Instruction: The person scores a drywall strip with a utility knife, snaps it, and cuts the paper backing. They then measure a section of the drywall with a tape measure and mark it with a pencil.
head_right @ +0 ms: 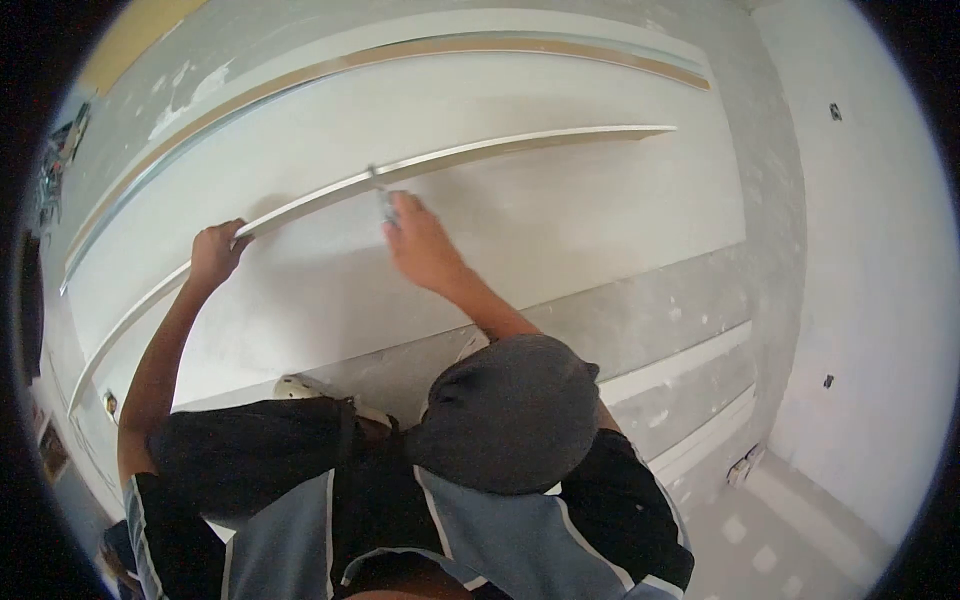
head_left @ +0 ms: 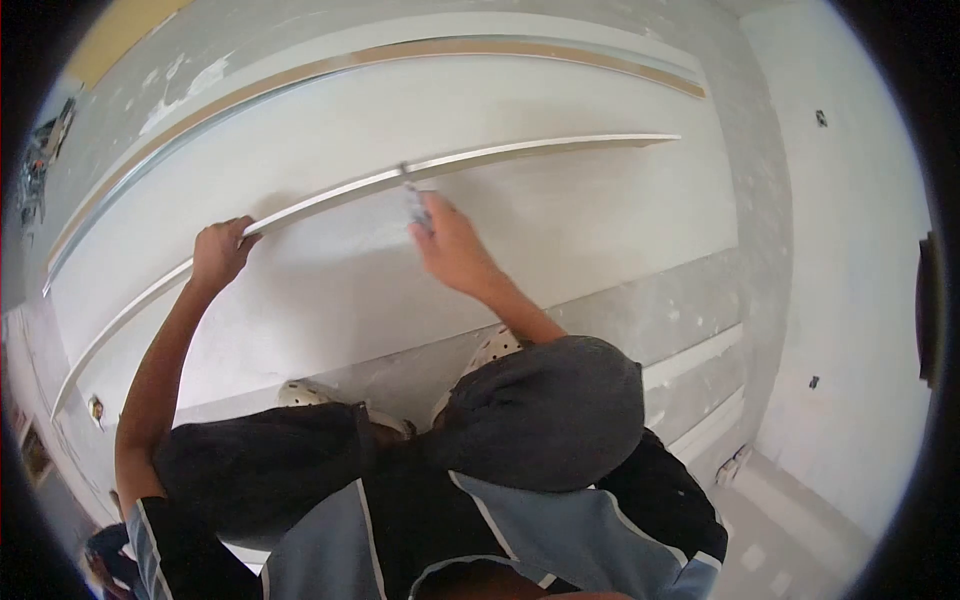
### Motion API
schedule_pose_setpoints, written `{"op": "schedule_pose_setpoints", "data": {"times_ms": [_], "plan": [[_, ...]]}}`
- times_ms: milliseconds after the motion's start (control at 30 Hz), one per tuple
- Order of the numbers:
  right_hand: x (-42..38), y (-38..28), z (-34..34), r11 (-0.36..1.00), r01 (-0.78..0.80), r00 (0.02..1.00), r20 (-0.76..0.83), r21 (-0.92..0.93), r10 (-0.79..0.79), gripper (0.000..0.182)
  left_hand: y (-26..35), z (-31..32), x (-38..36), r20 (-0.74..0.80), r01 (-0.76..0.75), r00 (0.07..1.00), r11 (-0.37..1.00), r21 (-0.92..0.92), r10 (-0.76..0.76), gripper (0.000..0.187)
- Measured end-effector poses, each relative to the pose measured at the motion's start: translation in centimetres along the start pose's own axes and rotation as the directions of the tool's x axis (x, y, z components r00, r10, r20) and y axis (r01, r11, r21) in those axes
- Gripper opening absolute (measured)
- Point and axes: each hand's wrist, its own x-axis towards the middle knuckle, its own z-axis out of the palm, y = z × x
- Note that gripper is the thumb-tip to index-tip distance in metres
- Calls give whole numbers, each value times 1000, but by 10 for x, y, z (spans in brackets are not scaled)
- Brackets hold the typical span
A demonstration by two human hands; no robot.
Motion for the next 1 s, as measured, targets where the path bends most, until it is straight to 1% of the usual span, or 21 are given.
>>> {"op": "schedule_pose_setpoints", "data": {"times_ms": [33, 67, 100, 133, 167, 233, 267, 333, 367, 433, 467, 533, 567, 600, 667, 700, 800, 867, 933, 967, 1000], "plan": [[-2, -4, -14, 998, -2, 1000, 6, -55, 3, 35, -1, 1, 0, -21, -26, 999, 1000, 13, 26, 19], [-3, -8, -20, 999, 9, 1000, 21, -46, -8, 35, -3, 1, 0, -43, -50, 998, 998, 28, 51, 19], [-6, -13, -25, 989, -71, 997, 3, -131, 72, 35, -2, -1, 1, -42, -29, 999, 999, 32, 31, 19], [-7, -17, -25, 965, -152, 988, -21, -214, 151, 35, -1, -1, 3, 1, -9, 1000, 1000, 26, 9, 20], [-7, -17, -19, 968, -143, 989, -8, -207, 144, 35, -1, -3, 1, 44, 8, 999, 1000, 22, -9, 20], [-6, -13, -9, 878, -6, 983, -164, -478, -82, 33, -3, -3, -1, 22, -1, 1000, 1000, 8, 1, 21], [-3, -10, -4, 880, -7, 982, -169, -475, -83, 33, -3, -3, 0, 2, -28, 1000, 1000, -13, 28, 21], [6, -8, 4, 824, 37, 953, -227, -566, -199, 32, -3, -2, 1, 3, -27, 1000, 1000, 16, 27, 21], [8, -6, 6, 821, 16, 951, -244, -571, -189, 32, -2, 0, 2, 7, -26, 1000, 999, 38, 26, 21], [15, -8, 0, 795, -146, 986, -154, -589, 67, 32, -3, 1, 1, -10, -57, 998, 998, 31, 57, 21], [17, -3, -5, 788, -166, 982, -174, -593, 76, 32, -4, 2, 0, -24, -63, 998, 998, 25, 63, 21], [20, 11, -13, 750, -240, 971, -160, -617, 178, 33, -7, 4, 0, -17, -68, 997, 997, 28, 69, 20], [21, 21, -21, 745, -262, 965, -184, -613, 187, 33, -7, 4, 0, -7, -50, 999, 998, 33, 50, 20], [20, 34, -35, 720, -277, 960, -218, -636, 176, 33, -7, 4, 1, -9, -77, 997, 996, 38, 78, 20], [15, 61, -69, 669, -322, 944, -275, -669, 180, 33, -5, 5, 0, -19, -26, 999, 999, 24, 26, 20], [14, 76, -91, 646, -347, 936, -295, -680, 192, 33, -2, 3, 1, -19, -51, 999, 998, 29, 51, 20], [12, 133, -161, 596, -502, 858, -449, -627, 250, 33, 5, -2, 2, -2, -39, 999, 998, 50, 39, 19], [8, 159, -208, 556, -593, 786, -569, -582, 243, 34, 6, -2, 2, -27, -25, 999, 999, 24, 26, 20], [7, 169, -234, 546, -596, 791, -546, -588, 276, 34, 7, -1, 2, -53, -46, 998, 999, 4, 46, 20], [7, 175, -232, 547, -601, 786, -552, -582, 277, 34, 7, -2, 3, -25, -19, 999, 1000, 9, 20, 19], [7, 173, -222, 589, -544, 830, -484, -598, 276, 34, 6, -1, 3, 4, 8, 1000, 1000, 13, -8, 19]]}}
